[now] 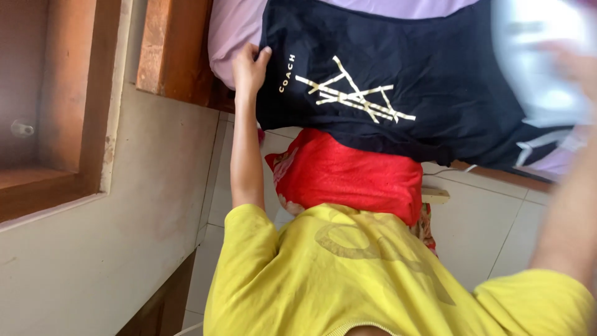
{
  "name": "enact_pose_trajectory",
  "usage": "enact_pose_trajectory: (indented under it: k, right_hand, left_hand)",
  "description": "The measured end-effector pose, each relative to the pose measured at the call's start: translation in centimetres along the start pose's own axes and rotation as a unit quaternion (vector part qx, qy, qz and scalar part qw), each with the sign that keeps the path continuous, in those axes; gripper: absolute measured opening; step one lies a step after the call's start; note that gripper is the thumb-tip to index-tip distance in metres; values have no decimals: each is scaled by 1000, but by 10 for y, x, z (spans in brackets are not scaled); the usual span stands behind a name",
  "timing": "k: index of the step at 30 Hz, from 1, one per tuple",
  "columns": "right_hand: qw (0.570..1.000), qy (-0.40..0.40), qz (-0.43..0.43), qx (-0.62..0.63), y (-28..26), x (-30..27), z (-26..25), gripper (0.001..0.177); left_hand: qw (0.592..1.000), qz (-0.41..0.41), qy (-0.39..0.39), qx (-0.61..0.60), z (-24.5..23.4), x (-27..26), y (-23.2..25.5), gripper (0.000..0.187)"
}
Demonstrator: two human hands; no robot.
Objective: Ironing a black t-shirt on a bed and then folding it neatly.
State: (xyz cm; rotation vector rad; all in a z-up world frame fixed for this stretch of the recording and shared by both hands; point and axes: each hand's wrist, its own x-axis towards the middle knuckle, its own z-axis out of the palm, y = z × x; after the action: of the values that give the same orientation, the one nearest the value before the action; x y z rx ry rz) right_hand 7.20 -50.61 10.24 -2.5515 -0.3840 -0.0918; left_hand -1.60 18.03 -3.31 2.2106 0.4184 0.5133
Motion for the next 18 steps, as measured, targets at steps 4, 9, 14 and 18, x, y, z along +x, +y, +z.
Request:
enact_pose_trajectory:
  k: [4,9,14,18]
  right_hand:
    - [955,-85,-185,-217,-237,39,104,71]
    - [927,-153,-211,-270,-293,86,204,72]
    - [945,-132,-148,-260,-291,105,224,76]
    - [917,-156,-272,-245,-325,104,237,78]
  left_hand:
    - [994,-48,17,-98,-2,2,-1,28]
    - [985,-28,34,-166,22,17,-45,28]
    - [960,-81,-26,-265,21,12,-59,29]
    - [947,-127,-30,-294,16,17,-52,29]
